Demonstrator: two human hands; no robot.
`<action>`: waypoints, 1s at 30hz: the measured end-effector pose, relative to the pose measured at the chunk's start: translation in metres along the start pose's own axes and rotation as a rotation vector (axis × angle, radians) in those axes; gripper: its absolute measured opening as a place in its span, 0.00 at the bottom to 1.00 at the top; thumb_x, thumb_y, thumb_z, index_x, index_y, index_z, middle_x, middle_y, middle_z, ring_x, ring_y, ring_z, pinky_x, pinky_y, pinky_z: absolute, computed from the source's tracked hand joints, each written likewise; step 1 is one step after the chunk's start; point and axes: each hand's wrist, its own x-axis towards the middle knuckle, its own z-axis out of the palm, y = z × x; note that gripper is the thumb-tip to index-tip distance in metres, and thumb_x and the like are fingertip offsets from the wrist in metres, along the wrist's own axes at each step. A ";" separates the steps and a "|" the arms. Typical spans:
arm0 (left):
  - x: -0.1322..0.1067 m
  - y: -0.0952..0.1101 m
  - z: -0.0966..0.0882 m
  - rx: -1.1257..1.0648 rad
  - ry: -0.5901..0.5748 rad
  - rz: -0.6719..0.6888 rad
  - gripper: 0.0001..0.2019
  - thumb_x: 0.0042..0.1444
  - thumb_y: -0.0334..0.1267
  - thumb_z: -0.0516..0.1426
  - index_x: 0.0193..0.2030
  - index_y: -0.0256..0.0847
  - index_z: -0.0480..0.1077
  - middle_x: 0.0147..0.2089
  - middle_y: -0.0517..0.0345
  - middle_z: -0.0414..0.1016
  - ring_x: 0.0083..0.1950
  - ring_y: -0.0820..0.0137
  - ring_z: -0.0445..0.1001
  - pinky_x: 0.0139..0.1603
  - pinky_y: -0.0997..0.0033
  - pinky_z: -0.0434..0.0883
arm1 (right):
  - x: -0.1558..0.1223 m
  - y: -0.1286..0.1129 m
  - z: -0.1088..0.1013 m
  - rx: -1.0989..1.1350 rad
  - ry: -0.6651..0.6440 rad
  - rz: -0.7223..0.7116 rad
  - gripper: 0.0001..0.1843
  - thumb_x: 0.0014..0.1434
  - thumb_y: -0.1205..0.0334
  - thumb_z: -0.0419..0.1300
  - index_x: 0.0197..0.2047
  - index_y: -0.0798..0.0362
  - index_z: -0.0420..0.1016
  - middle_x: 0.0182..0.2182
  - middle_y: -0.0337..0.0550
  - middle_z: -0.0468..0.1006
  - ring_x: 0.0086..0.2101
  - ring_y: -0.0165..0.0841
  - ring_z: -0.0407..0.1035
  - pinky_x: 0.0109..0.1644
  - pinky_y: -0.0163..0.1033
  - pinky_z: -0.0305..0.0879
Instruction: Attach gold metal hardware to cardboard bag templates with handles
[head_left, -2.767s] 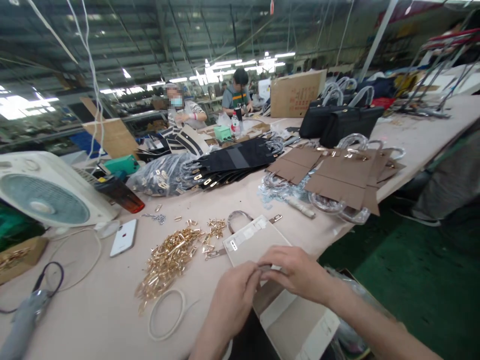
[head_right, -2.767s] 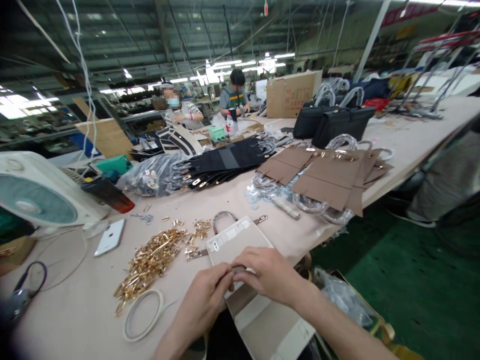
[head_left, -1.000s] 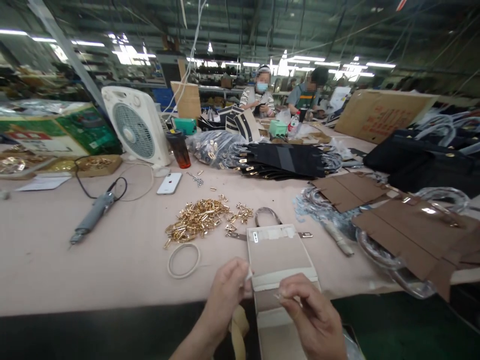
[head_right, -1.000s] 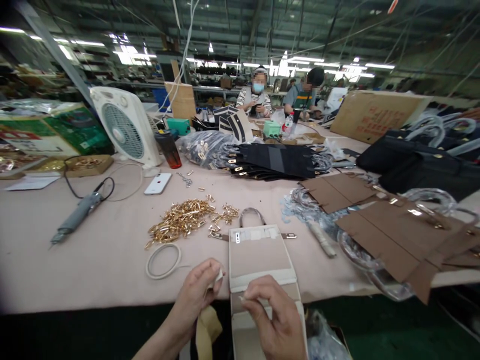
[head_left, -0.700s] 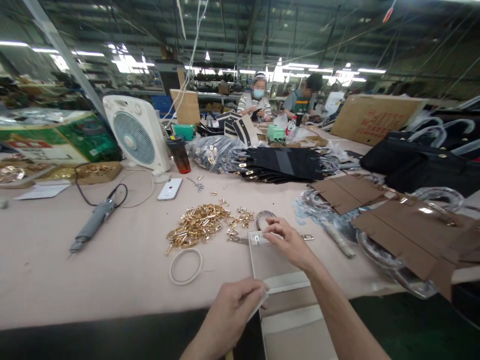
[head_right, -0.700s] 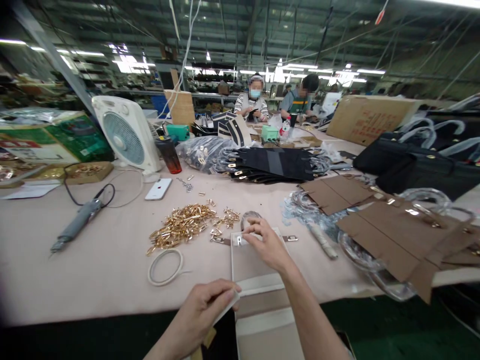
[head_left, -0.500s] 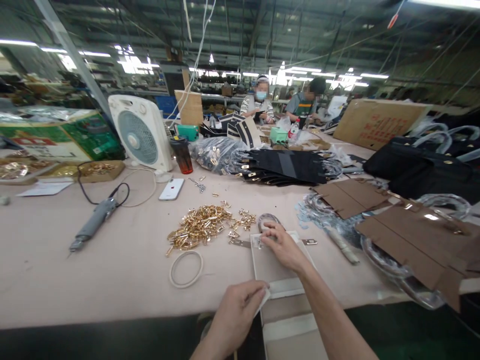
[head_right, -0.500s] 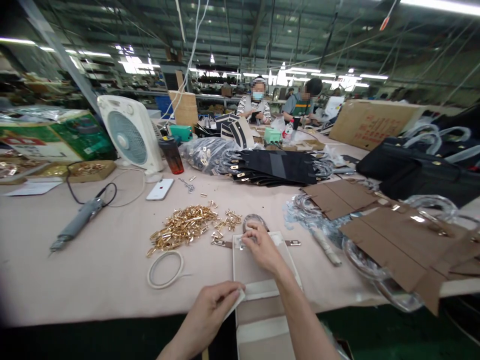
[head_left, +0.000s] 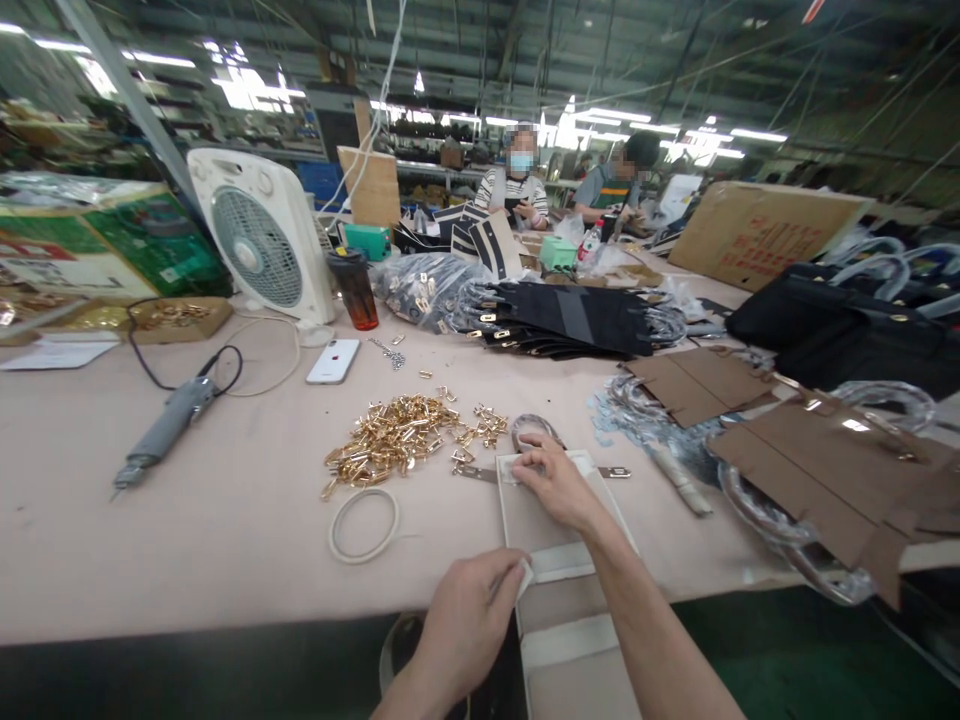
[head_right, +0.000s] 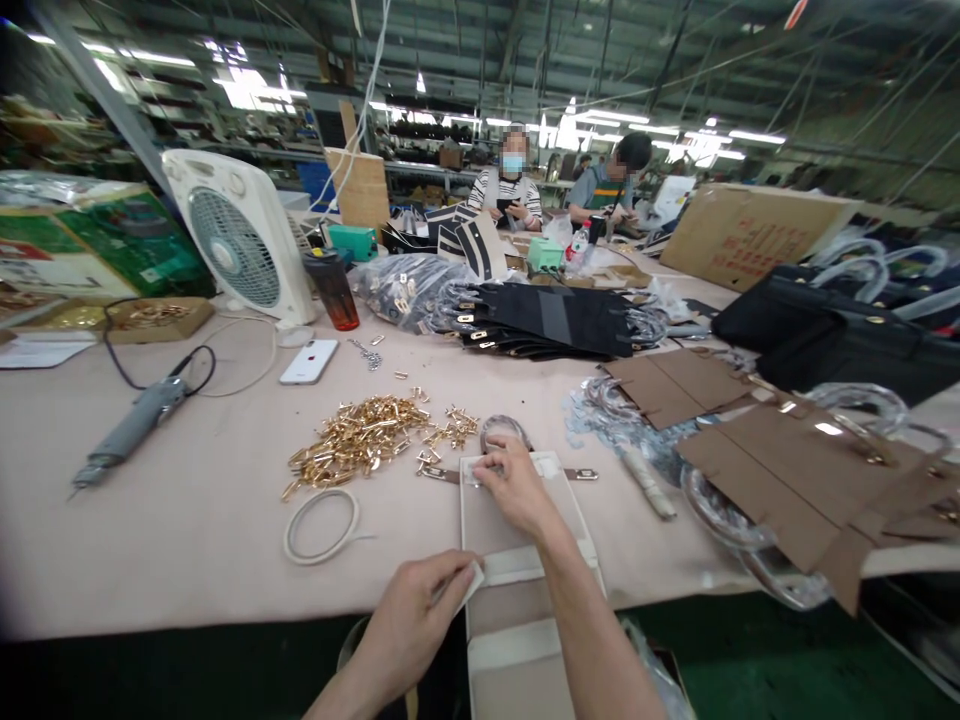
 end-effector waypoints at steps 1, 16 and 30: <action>0.000 0.000 0.000 0.001 0.008 0.004 0.17 0.70 0.44 0.51 0.42 0.45 0.82 0.38 0.56 0.84 0.40 0.65 0.79 0.44 0.74 0.71 | 0.000 0.000 -0.001 0.013 -0.008 0.003 0.08 0.63 0.59 0.64 0.34 0.50 0.83 0.62 0.50 0.72 0.64 0.45 0.64 0.73 0.59 0.50; 0.004 0.000 0.001 0.107 -0.011 -0.050 0.16 0.69 0.43 0.53 0.48 0.49 0.83 0.45 0.58 0.87 0.47 0.63 0.82 0.48 0.73 0.73 | -0.002 0.001 0.001 -0.130 0.024 -0.033 0.03 0.61 0.62 0.68 0.37 0.48 0.86 0.60 0.48 0.75 0.62 0.44 0.67 0.69 0.55 0.57; 0.001 -0.008 0.011 0.146 0.013 0.009 0.14 0.69 0.43 0.55 0.51 0.52 0.83 0.48 0.55 0.86 0.50 0.60 0.84 0.54 0.67 0.76 | 0.001 -0.007 0.015 -0.352 0.164 -0.016 0.04 0.63 0.60 0.67 0.41 0.45 0.83 0.45 0.44 0.79 0.50 0.42 0.71 0.59 0.48 0.63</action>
